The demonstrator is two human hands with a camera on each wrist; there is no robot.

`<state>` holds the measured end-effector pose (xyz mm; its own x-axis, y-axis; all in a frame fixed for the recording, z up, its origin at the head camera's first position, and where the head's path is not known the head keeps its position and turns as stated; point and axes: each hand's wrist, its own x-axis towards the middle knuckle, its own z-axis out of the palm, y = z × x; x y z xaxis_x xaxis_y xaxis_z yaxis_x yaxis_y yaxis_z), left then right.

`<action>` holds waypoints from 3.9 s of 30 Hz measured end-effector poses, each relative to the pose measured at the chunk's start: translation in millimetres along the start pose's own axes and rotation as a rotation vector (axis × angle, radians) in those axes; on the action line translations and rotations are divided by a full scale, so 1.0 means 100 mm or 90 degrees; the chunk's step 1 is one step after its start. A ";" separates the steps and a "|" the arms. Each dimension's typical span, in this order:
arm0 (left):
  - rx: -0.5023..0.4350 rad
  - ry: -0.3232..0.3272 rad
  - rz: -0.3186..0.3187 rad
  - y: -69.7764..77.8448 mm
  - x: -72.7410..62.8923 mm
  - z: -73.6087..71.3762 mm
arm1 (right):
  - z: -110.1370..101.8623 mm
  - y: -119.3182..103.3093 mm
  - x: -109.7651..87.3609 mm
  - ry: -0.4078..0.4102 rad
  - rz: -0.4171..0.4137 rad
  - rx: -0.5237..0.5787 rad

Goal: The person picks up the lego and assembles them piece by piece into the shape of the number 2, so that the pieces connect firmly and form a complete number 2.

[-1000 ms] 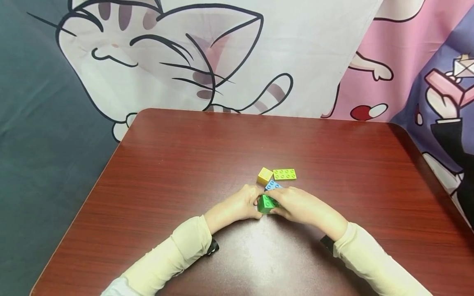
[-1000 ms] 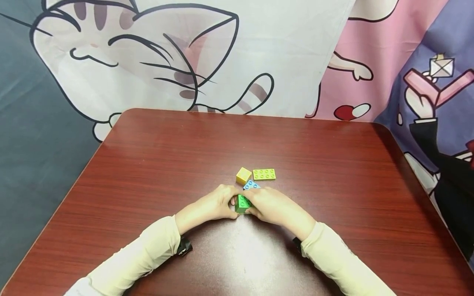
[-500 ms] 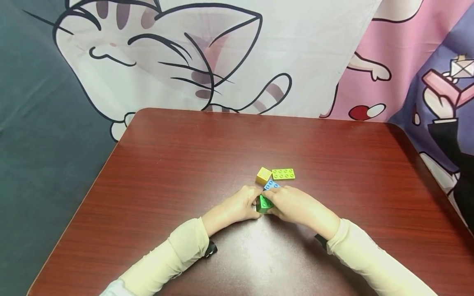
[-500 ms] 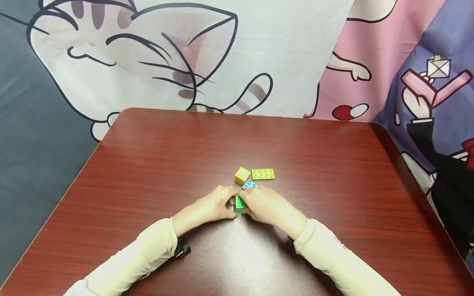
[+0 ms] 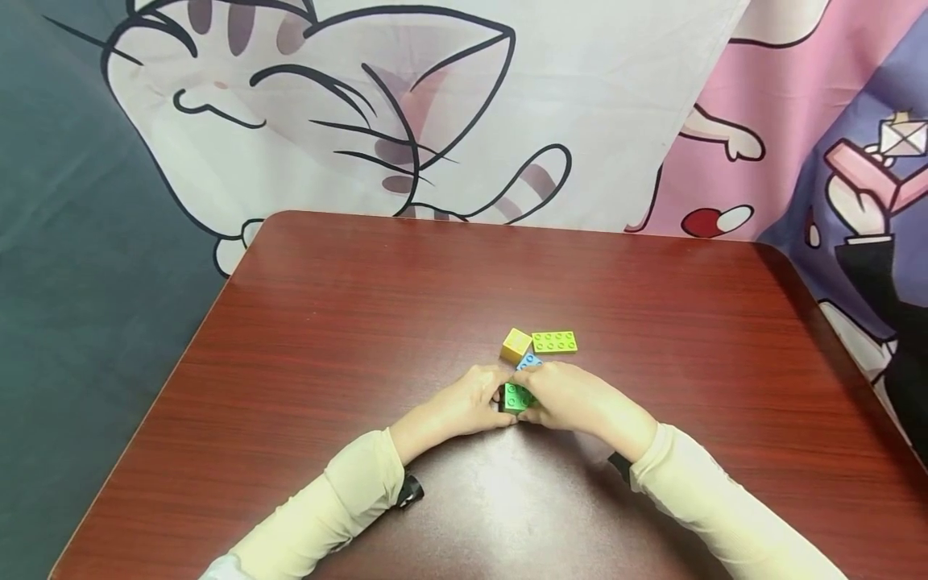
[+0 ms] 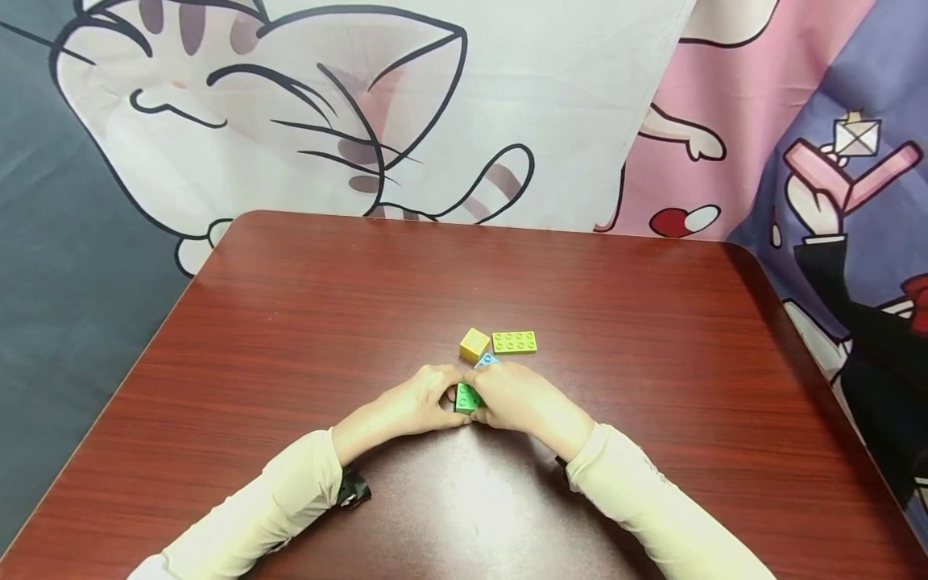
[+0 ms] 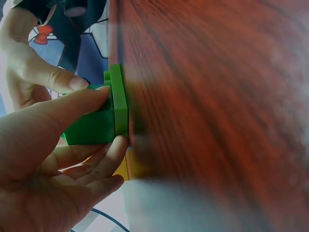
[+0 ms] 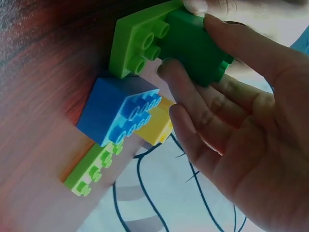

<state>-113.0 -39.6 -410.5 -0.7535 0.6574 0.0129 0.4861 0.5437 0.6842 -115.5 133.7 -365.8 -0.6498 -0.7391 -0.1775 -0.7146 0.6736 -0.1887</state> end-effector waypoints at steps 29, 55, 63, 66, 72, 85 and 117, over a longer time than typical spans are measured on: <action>-0.016 0.030 -0.112 0.05 0.00 0.04 | 0.12 0.21 -0.04 0.060 -0.054 0.183; 0.020 0.005 -0.139 0.08 0.05 0.03 | 0.13 0.20 -0.19 0.070 -0.041 0.184; 0.012 0.014 -0.150 0.08 0.04 0.03 | 0.06 0.27 -0.26 0.123 -0.017 0.197; 0.011 0.019 -0.144 0.08 0.03 0.03 | 0.03 0.29 -0.28 0.136 0.006 0.193; 0.030 0.020 -0.135 0.08 0.03 0.03 | 0.04 0.36 -0.28 0.158 0.057 0.173; 0.033 0.017 -0.126 0.07 0.04 0.04 | 0.19 0.49 -0.28 0.174 0.096 0.114; 0.017 0.022 -0.119 0.08 0.02 0.04 | 0.34 0.43 -0.15 0.182 0.131 -0.001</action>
<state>-109.4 -32.0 -407.6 -0.8460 0.5260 -0.0867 0.3479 0.6679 0.6579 -127.6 174.3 -404.0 -0.8267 -0.5587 0.0663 -0.5608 0.8090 -0.1761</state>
